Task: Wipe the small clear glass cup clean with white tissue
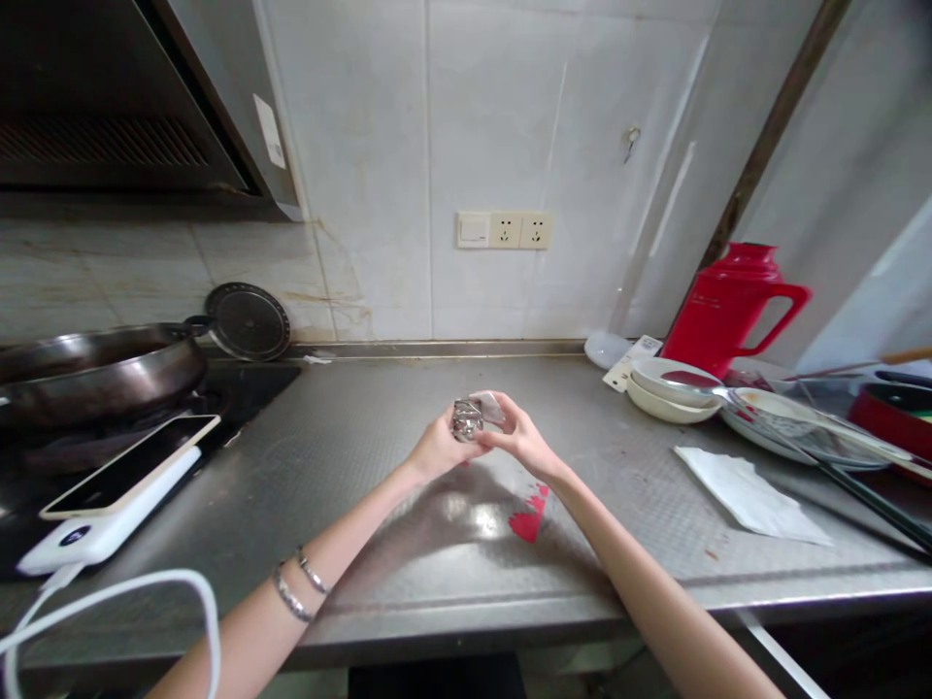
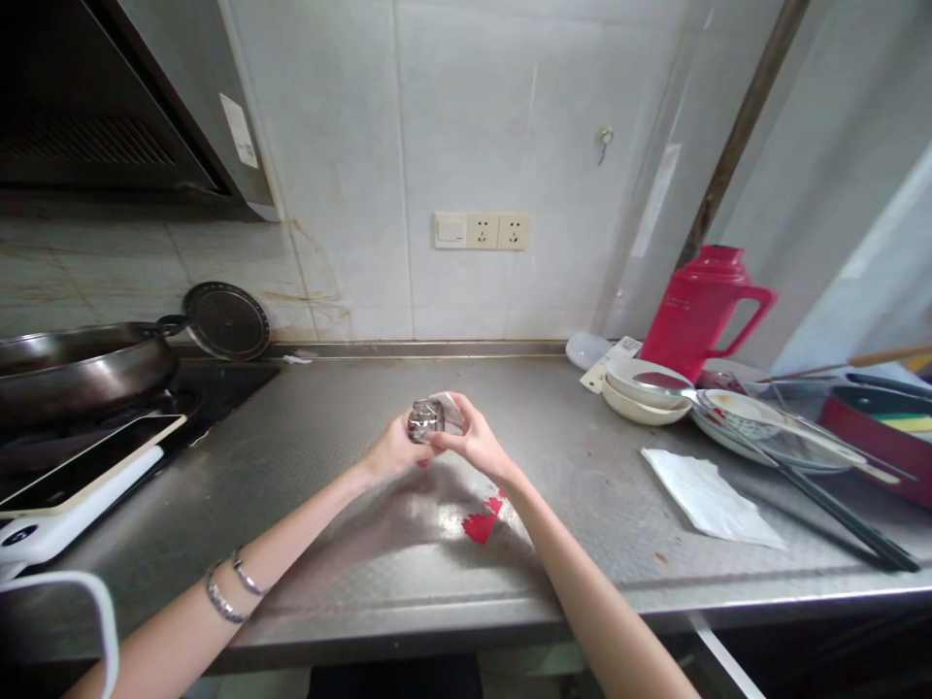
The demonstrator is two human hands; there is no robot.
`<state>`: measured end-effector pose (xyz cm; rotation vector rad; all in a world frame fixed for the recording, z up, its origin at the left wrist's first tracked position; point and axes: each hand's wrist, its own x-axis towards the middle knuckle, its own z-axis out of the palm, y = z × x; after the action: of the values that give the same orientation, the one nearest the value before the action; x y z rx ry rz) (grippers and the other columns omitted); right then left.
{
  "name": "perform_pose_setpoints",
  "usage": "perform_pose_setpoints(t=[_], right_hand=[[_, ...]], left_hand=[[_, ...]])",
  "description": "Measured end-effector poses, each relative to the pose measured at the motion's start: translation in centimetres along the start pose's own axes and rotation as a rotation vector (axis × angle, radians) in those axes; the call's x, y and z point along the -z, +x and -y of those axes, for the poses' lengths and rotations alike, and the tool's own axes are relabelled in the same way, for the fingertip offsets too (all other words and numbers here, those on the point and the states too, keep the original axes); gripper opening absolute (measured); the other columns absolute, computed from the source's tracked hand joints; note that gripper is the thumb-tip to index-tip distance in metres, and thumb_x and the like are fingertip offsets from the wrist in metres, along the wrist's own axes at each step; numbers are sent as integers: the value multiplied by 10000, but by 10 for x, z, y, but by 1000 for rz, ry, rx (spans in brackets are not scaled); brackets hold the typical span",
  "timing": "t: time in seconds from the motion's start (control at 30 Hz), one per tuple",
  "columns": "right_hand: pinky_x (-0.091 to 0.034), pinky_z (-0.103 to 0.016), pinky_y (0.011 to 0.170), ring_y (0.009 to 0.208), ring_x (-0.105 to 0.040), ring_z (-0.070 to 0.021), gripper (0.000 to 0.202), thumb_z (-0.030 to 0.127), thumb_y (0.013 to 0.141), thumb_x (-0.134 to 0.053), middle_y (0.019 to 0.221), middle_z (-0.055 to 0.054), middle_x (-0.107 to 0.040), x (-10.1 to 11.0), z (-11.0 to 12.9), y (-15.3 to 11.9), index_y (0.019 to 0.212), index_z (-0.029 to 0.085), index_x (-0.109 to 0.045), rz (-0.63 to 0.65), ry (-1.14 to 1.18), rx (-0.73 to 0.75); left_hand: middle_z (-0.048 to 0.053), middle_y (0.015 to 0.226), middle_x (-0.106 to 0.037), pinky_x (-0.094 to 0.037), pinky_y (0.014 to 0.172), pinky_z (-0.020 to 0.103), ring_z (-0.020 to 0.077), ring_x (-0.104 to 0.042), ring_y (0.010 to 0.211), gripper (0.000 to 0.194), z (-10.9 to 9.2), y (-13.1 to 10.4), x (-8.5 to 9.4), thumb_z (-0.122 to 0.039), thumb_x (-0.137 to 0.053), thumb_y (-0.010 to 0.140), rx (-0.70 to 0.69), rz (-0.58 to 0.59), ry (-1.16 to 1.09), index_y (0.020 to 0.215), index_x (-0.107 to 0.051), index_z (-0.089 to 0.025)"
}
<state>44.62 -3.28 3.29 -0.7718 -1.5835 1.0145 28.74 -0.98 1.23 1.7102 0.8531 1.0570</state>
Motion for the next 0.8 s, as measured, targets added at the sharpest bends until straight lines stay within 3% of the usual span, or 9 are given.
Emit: perform_pose_setpoints(t=[0.17,0.3,0.43,0.6,0.7,0.8], right_hand=[[-545,-361,808,937,-644,-210,488,345,673,-722,1052,-48,-659,1,0,-1,1107,202,-551,-100,74,-96],[-580,-354,691,888,-665,-226,476,388,687,-719,1045,-71,-661,-1,3,-1,1084,184,-554,-114,217,-179],[-586,-364,713,919,-658,-230,446,412,700,-714,1036,-71,-663,-4,6,-3,1055,180,-576,-102,250,-207],[-591,-324,672,918,-650,-223,451,450,717,-699,1031,-71,-659,-6,4,-3,1065,190,-580,-108,185,-205],[-581,-294,608,836,-655,-196,407,523,801,-571,992,-62,-666,-3,-1,0,1055,204,-592,-101,123,-185],[-553,-272,555,723,-629,-170,412,555,827,-499,843,-40,-665,3,-9,4,948,187,-640,-183,-2,-149]], left_hand=[[157,1209,-595,-531,820,348,232,-635,995,1205,1,-1,4,-289,-830,558,-52,54,44,1471,-53,-171],[187,1347,-489,-425,990,460,301,-534,1184,1320,-7,-5,8,-349,-862,488,-119,34,251,1482,-6,-206],[181,1362,-479,-371,1024,494,337,-472,1243,1256,-9,-7,9,-387,-862,465,-141,-47,359,1465,-123,-206],[111,1178,-617,-463,901,402,276,-606,1046,936,-5,-8,5,-382,-826,538,-177,-105,383,1323,-342,-224],[89,1117,-640,-479,850,360,250,-624,987,838,-6,-8,4,-366,-812,560,-205,-140,399,1264,-379,-229],[66,1069,-651,-481,825,331,230,-630,947,831,-7,-9,3,-333,-820,542,-208,-153,384,1246,-390,-233]])
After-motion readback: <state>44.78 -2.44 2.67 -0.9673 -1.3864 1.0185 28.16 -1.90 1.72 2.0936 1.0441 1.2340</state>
